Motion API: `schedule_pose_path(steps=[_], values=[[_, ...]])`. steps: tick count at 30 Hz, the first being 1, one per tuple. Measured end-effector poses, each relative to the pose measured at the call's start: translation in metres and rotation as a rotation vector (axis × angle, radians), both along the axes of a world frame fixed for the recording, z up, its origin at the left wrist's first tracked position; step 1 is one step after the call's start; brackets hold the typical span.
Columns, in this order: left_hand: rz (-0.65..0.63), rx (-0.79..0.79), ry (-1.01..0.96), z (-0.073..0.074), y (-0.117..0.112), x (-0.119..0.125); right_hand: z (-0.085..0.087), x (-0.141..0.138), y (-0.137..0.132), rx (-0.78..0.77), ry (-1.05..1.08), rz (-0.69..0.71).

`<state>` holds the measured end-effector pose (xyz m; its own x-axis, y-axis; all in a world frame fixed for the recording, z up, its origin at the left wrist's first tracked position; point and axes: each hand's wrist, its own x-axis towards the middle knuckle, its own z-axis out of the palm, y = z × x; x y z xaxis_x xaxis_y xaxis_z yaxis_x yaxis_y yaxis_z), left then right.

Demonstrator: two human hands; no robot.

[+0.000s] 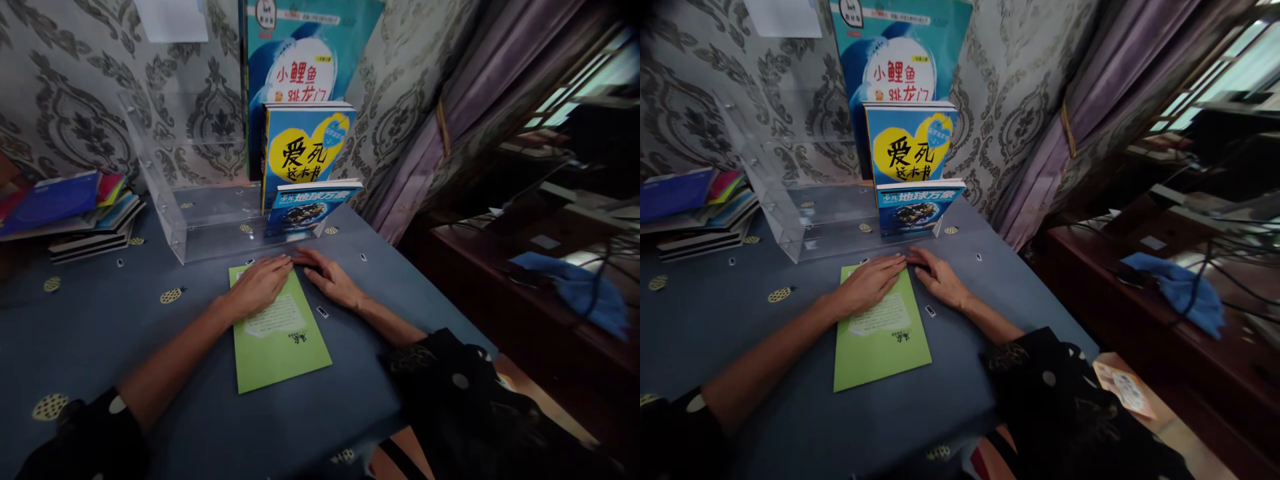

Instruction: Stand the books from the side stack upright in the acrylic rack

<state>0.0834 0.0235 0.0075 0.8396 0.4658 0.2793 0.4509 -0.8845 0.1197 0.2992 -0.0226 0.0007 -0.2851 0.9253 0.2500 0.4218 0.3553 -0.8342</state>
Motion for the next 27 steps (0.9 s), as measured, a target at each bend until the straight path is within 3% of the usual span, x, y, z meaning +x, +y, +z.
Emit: schedule_pose_path(steps=[7,12,22,27], values=[[-0.086,0.055,-0.074,-0.001,-0.001,-0.001,-0.004,0.001,0.002,0.01,-0.005,0.006],[-0.171,0.024,-0.1,0.002,-0.014,0.0,-0.008,0.001,0.003,0.044,-0.039,-0.006],[-0.345,-0.191,0.021,0.013,-0.097,-0.02,-0.006,-0.007,0.0,0.249,-0.354,0.043],[-0.319,-0.211,0.021,0.014,-0.124,-0.024,-0.007,-0.011,0.001,0.274,-0.42,0.039]])
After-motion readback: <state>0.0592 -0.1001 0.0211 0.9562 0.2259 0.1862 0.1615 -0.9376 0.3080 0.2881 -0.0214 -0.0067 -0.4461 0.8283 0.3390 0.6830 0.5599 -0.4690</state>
